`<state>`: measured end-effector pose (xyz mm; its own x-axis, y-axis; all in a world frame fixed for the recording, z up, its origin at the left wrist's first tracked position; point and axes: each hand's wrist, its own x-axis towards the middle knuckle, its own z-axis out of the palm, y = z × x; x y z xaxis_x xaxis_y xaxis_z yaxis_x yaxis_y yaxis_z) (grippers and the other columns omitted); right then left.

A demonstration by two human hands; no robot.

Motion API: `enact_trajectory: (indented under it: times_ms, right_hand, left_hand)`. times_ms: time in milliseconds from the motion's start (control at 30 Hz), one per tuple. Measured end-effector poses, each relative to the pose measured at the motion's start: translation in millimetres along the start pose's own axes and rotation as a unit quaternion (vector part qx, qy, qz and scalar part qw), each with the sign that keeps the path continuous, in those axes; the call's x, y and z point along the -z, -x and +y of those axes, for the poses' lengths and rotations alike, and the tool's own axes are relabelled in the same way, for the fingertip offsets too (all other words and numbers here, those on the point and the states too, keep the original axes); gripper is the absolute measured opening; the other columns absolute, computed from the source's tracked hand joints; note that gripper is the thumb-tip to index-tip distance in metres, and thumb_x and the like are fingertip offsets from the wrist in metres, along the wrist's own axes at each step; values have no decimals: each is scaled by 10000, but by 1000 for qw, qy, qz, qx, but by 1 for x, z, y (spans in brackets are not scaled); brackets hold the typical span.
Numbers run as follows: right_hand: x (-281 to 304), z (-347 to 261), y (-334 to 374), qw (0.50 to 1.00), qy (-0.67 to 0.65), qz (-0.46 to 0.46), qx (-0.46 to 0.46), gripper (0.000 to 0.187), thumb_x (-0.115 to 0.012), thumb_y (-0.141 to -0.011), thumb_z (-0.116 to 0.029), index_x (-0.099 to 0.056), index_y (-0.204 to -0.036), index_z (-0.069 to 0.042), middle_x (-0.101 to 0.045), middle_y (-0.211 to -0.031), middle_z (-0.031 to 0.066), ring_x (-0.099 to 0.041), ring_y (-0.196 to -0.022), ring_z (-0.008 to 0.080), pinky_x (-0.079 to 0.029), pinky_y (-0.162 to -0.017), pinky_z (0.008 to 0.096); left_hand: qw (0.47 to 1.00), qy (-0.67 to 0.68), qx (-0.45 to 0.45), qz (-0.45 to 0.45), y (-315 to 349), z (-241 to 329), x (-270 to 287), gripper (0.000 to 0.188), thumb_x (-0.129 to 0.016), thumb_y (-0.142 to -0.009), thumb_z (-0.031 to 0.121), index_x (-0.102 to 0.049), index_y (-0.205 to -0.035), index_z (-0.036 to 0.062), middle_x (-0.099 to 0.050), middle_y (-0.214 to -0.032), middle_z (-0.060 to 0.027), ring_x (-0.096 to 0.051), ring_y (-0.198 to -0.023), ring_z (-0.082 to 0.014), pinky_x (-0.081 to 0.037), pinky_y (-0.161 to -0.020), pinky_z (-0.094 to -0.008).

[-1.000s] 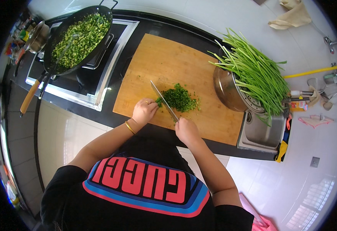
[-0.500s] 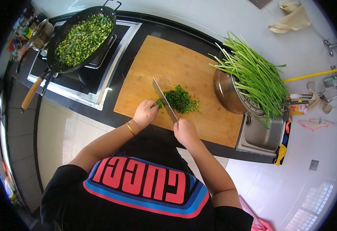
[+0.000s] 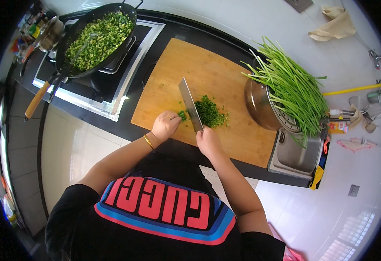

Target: The person chops green onions on a wooden cutting board using a cleaver. After chopping, they transfer the green onions into a wok containing other chopped vegetables and stir the contents with a spatula.

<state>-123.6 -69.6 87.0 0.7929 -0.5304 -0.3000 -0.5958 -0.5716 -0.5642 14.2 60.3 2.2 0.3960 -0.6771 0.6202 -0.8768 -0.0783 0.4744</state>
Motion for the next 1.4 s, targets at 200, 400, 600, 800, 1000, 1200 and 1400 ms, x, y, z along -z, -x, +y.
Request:
enact_trajectory:
  times_ms: [200, 400, 600, 800, 1000, 1200, 1400]
  right_hand:
    - [13, -2, 22, 994, 91, -60, 18, 243, -514, -819, -173, -572, -763, 56, -590, -689, 255, -589, -664, 413, -472, -624, 474]
    - [-13, -7, 9, 994, 98, -49, -14, 234, -516, -820, -177, -566, -756, 43, -591, -703, 258, -587, -682, 423, -471, -633, 478]
    - [-19, 0, -9, 999, -18, 29, 20, 249, -519, -816, -180, -577, -782, 59, -581, -697, 268, -583, -690, 417, -466, -620, 473]
    - [9, -14, 19, 996, 83, -25, 34, 243, -514, -821, -170, -566, -739, 54, -582, -670, 255, -581, -653, 414, -462, -611, 480]
    - [0, -10, 20, 991, 123, -56, 17, 235, -506, -824, -160, -568, -732, 48, -586, -663, 245, -584, -644, 410, -464, -614, 490]
    - [-32, -11, -11, 997, 72, 12, 28, 225, -521, -811, -164, -575, -732, 40, -586, -674, 248, -586, -668, 416, -469, -632, 488]
    - [-12, -8, -17, 999, -28, 19, -8, 225, -530, -798, -165, -592, -786, 52, -599, -716, 248, -596, -711, 398, -476, -639, 439]
  left_hand:
    - [999, -27, 14, -23, -2, 4, 2, 74, -633, -680, 46, -584, -727, 72, -541, -761, -33, -538, -719, -223, -449, -653, -332]
    - [999, -28, 34, -22, 0, 4, -4, 59, -626, -687, 56, -577, -710, 79, -527, -762, -33, -527, -751, -224, -433, -678, -330]
    - [994, -62, 20, -87, -7, 10, 11, 56, -574, -679, 88, -594, -731, 81, -517, -786, -30, -518, -782, -205, -410, -707, -305]
    - [998, -52, 7, -46, 1, 2, 9, 63, -624, -675, 69, -606, -732, 89, -533, -736, -16, -531, -723, -207, -422, -656, -335]
    - [996, -54, 48, -48, 2, 2, 9, 44, -623, -677, 71, -605, -707, 99, -545, -779, -13, -530, -741, -206, -415, -653, -336]
    - [994, -57, 73, -50, -5, 7, 17, 49, -629, -679, 67, -619, -720, 93, -561, -875, -27, -528, -824, -223, -406, -696, -351]
    - [997, -5, 56, -45, 5, -2, 7, 43, -628, -693, 63, -620, -732, 78, -581, -911, -39, -542, -877, -236, -421, -762, -353]
